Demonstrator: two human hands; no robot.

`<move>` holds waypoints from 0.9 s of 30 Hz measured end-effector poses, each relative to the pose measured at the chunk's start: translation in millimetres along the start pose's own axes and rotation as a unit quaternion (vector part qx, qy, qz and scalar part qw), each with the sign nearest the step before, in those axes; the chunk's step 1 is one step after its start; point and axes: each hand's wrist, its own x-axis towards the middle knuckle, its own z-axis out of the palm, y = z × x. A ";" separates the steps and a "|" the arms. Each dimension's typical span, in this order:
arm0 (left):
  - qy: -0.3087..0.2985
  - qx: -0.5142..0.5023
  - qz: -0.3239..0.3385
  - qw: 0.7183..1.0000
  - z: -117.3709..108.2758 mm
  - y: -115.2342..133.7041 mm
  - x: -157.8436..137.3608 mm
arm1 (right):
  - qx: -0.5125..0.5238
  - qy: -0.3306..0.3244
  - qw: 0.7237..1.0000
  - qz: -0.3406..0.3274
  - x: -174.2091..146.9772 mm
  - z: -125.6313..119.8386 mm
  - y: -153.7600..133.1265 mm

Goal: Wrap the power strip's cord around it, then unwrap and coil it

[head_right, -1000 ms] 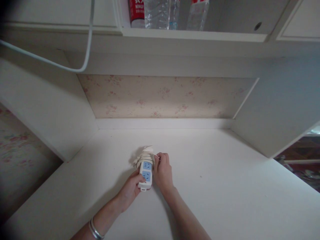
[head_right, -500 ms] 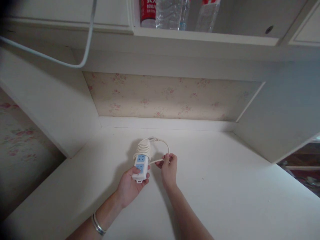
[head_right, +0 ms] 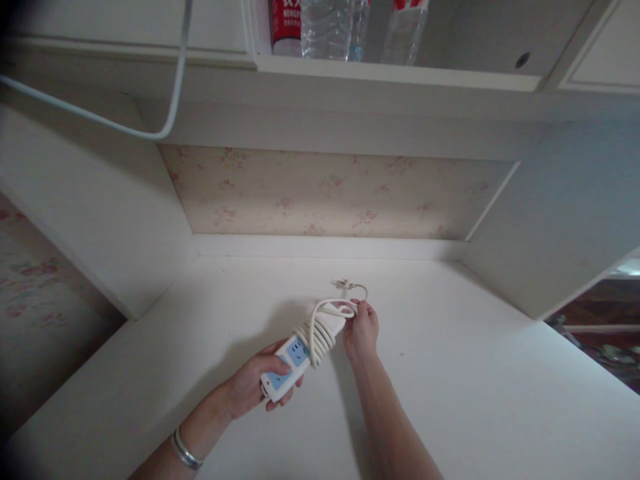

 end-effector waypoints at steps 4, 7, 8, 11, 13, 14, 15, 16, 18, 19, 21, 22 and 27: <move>0.074 0.006 0.001 0.997 -0.4 -1.6 4.7 | 0.090 0.080 0.993 -0.013 17.7 -16.1 -12.7; 0.134 -0.028 0.030 0.990 -2.8 -1.3 8.1 | 0.118 0.091 0.989 0.019 16.7 -17.4 -15.3; 0.149 -0.041 0.040 0.987 -3.8 -0.7 8.6 | 0.122 0.075 0.989 0.047 13.0 -14.6 -14.6; 0.175 -0.071 0.065 0.980 -5.9 1.6 8.3 | 0.115 -0.018 0.981 0.158 -6.7 1.2 -10.4; 0.172 -0.080 0.077 0.979 -5.8 2.8 7.0 | 0.087 -0.090 0.967 0.222 -22.5 13.3 -7.6; 0.165 -0.082 0.081 0.980 -5.4 3.3 6.4 | 0.070 -0.124 0.958 0.249 -29.7 18.4 -6.4; 0.156 -0.084 0.083 0.981 -4.9 3.6 5.8 | 0.053 -0.159 0.948 0.271 -35.9 22.4 -5.3; 0.146 -0.084 0.082 0.982 -4.4 3.9 5.2 | 0.040 -0.194 0.938 0.285 -41.0 25.1 -4.4; 0.122 -0.077 0.073 0.987 -4.1 4.2 4.4 | 0.025 -0.251 0.926 0.282 -47.4 27.6 -3.0; 0.108 -0.070 0.067 0.989 -4.4 4.2 4.0 | 0.020 -0.269 0.925 0.267 -49.0 27.8 -2.6; 0.078 -0.052 0.050 0.994 -5.6 4.0 3.3 | 0.006 -0.276 0.934 0.226 -49.5 27.4 -2.5; 0.063 -0.042 0.039 0.996 -6.5 3.7 2.9 | 0.001 -0.269 0.940 0.208 -48.5 27.0 -3.0; 0.010 0.014 0.010 1.000 -7.0 1.4 1.3 | 0.091 -0.177 0.968 0.153 -26.5 16.6 -13.6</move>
